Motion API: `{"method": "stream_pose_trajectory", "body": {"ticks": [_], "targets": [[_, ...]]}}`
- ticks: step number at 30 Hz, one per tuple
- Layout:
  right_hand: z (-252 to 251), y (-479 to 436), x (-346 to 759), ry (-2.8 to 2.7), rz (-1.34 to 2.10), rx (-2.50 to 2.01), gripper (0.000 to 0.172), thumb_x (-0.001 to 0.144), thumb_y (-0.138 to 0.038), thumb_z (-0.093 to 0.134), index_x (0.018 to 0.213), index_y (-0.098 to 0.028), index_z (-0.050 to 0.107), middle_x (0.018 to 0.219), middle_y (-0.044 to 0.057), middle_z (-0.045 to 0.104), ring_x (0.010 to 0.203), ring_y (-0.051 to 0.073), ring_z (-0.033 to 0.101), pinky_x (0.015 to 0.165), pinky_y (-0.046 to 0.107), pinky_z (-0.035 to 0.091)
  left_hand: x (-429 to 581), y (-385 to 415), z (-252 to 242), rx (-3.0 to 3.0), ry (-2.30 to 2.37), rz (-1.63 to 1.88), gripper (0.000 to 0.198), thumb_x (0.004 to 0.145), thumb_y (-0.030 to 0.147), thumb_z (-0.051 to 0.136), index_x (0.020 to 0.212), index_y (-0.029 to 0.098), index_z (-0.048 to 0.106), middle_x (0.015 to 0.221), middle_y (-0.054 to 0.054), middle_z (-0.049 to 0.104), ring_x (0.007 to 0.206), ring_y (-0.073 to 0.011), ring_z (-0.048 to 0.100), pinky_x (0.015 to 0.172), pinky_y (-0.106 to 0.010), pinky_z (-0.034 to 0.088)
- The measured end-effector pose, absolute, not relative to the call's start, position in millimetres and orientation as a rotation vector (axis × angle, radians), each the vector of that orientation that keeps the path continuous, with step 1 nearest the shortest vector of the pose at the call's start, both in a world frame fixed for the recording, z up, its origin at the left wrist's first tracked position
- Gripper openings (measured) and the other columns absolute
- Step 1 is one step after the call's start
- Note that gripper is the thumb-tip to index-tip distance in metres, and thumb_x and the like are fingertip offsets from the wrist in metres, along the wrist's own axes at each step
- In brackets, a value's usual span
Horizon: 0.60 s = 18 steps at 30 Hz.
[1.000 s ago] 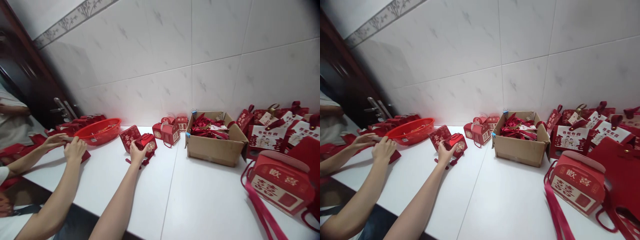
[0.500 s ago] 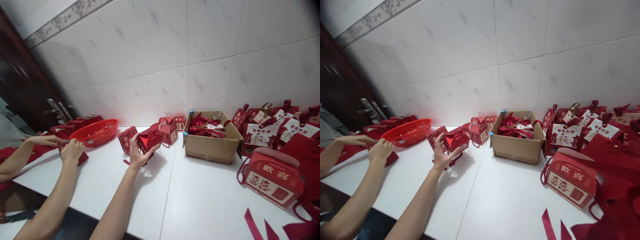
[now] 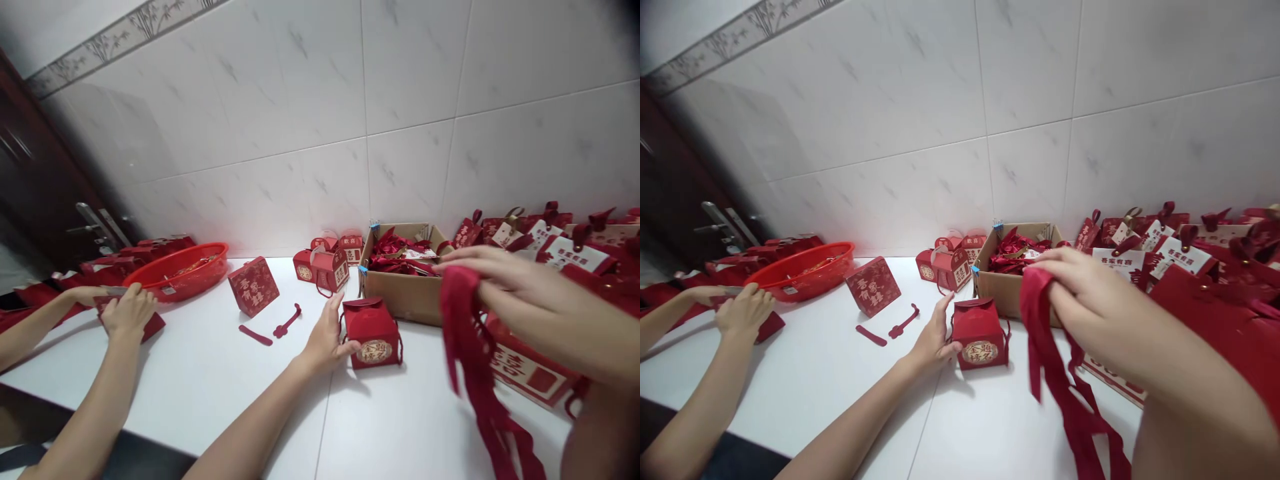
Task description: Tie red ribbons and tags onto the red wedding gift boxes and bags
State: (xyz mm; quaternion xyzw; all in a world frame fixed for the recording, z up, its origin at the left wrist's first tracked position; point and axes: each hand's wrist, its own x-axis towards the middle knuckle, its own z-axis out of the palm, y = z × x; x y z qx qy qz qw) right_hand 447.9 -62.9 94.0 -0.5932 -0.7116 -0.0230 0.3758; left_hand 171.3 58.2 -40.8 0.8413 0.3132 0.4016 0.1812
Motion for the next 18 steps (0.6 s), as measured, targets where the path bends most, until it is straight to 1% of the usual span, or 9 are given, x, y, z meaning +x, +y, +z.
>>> {"method": "stream_pose_trajectory", "body": {"ticks": [2, 3, 5, 6, 9, 12, 15, 17, 18], "targets": [[88, -54, 442, -1.89, 0.05, -1.572, 0.034, 0.09, -0.029, 0.04, 0.117, -0.029, 0.059, 0.127, 0.004, 0.057, 0.117, 0.027, 0.052, 0.098, 0.043, 0.046, 183, 49, -26, 2.405, 0.924, 1.203, 0.076, 0.079, 0.059, 0.052, 0.136, 0.015, 0.027, 0.141, -0.02, 0.032, 0.133, -0.0332, 0.028, 0.11, -0.049, 0.021], [86, -50, 439, -1.917, 0.077, -1.57, 0.037, 0.09, -0.028, 0.039, 0.122, -0.028, 0.057, 0.131, 0.004, 0.055, 0.122, 0.028, 0.049, 0.102, 0.045, 0.042, 189, 44, -15, 2.408, 0.946, 1.237, 0.068, 0.084, 0.055, 0.048, 0.136, 0.015, 0.029, 0.141, -0.019, 0.033, 0.133, -0.0322, 0.028, 0.11, -0.049, 0.02], [83, -43, 433, -1.934, 0.055, -1.514, 0.043, 0.09, -0.026, 0.038, 0.131, -0.028, 0.05, 0.136, 0.002, 0.05, 0.127, 0.029, 0.043, 0.106, 0.049, 0.036, 206, 31, 16, 2.387, 0.972, 1.259, 0.046, 0.09, 0.047, 0.041, 0.125, 0.017, 0.042, 0.126, -0.015, 0.048, 0.12, -0.0281, 0.042, 0.103, -0.044, 0.033], [83, -41, 430, -1.933, 0.036, -1.481, 0.046, 0.09, -0.026, 0.036, 0.134, -0.029, 0.046, 0.138, 0.001, 0.048, 0.129, 0.029, 0.041, 0.107, 0.05, 0.034, 215, 24, 33, 2.37, 0.92, 1.184, 0.038, 0.092, 0.045, 0.037, 0.117, 0.019, 0.048, 0.119, -0.013, 0.054, 0.114, -0.0258, 0.047, 0.099, -0.041, 0.036], [86, -41, 424, -1.917, 0.032, -1.471, 0.051, 0.091, -0.025, 0.031, 0.142, -0.031, 0.033, 0.142, -0.001, 0.042, 0.132, 0.026, 0.037, 0.109, 0.048, 0.032, 245, 11, 77, 2.3, 0.694, 0.918, 0.037, 0.094, 0.047, 0.032, 0.102, 0.019, 0.055, 0.096, -0.007, 0.059, 0.092, -0.0201, 0.055, 0.083, -0.033, 0.044], [91, -44, 427, -1.839, -0.03, -1.633, 0.054, 0.091, -0.026, 0.029, 0.145, -0.03, 0.025, 0.148, 0.001, 0.033, 0.137, 0.028, 0.027, 0.111, 0.053, 0.024, 268, 6, 100, 2.27, 0.561, 0.813, 0.038, 0.093, 0.047, 0.036, 0.08, 0.017, 0.055, 0.072, 0.0, 0.052, 0.067, -0.0133, 0.049, 0.063, -0.026, 0.042], [94, -48, 439, -1.696, -0.121, -1.827, 0.054, 0.091, -0.03, 0.031, 0.145, -0.028, 0.026, 0.151, 0.003, 0.027, 0.139, 0.033, 0.018, 0.109, 0.059, 0.018, 279, 4, 104, 2.237, 0.546, 0.885, 0.03, 0.092, 0.037, 0.042, 0.073, 0.017, 0.053, 0.066, 0.002, 0.047, 0.06, -0.0105, 0.044, 0.056, -0.023, 0.036], [96, -51, 449, -1.619, -0.121, -1.871, 0.053, 0.091, -0.031, 0.032, 0.144, -0.025, 0.031, 0.15, 0.005, 0.03, 0.139, 0.033, 0.02, 0.11, 0.058, 0.019, 281, 4, 102, 2.257, 0.56, 0.93, 0.026, 0.092, 0.031, 0.043, 0.074, 0.017, 0.056, 0.068, 0.002, 0.05, 0.062, -0.0108, 0.045, 0.057, -0.022, 0.036], [97, -53, 454, -1.6, -0.102, -1.859, 0.051, 0.091, -0.031, 0.032, 0.142, -0.024, 0.035, 0.148, 0.005, 0.034, 0.137, 0.032, 0.024, 0.11, 0.056, 0.021, 280, 5, 101, 2.277, 0.574, 0.93, 0.025, 0.092, 0.029, 0.043, 0.077, 0.017, 0.059, 0.069, 0.001, 0.054, 0.064, -0.0114, 0.048, 0.058, -0.023, 0.037]]}}
